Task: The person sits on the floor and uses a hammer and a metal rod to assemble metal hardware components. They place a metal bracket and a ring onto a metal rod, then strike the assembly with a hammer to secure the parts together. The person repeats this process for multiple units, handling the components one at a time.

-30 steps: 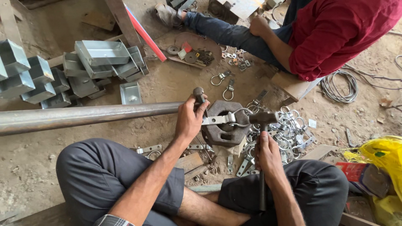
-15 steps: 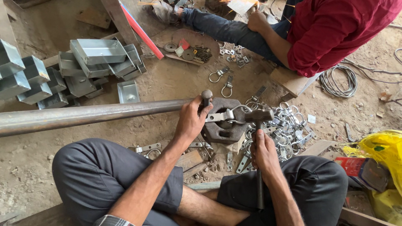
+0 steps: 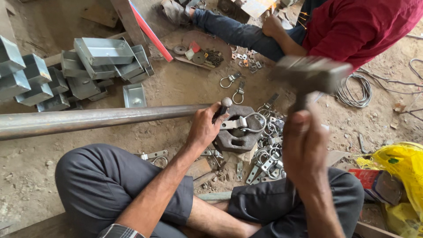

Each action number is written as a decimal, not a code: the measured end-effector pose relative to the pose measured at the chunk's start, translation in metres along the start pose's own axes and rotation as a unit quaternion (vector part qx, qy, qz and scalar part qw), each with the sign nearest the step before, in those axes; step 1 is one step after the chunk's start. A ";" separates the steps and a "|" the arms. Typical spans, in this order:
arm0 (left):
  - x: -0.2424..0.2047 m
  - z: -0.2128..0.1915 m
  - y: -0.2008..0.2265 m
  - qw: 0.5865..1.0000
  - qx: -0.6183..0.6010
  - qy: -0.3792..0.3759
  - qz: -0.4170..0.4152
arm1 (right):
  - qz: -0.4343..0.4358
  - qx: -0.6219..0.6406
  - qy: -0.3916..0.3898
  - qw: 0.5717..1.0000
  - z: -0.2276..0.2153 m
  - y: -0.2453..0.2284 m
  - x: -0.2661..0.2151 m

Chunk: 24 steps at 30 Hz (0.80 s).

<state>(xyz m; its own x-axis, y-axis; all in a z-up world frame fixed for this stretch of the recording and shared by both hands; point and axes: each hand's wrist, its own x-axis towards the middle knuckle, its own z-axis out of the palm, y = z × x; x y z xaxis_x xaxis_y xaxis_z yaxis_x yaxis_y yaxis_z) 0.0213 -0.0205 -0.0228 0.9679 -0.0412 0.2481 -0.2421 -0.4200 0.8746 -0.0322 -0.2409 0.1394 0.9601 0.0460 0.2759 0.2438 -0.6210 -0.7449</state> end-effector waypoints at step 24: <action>0.000 0.000 -0.005 0.998 0.000 -0.021 -0.067 | 0.016 0.029 0.001 0.999 -0.004 -0.033 0.005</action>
<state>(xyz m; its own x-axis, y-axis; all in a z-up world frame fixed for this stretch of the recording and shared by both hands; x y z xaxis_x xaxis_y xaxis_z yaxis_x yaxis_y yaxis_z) 0.0221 -0.0189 -0.0270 0.9934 -0.0239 0.1118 -0.1113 -0.4237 0.8989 -0.0360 -0.2233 0.1684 0.9674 0.0256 0.2520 0.2202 -0.5764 -0.7869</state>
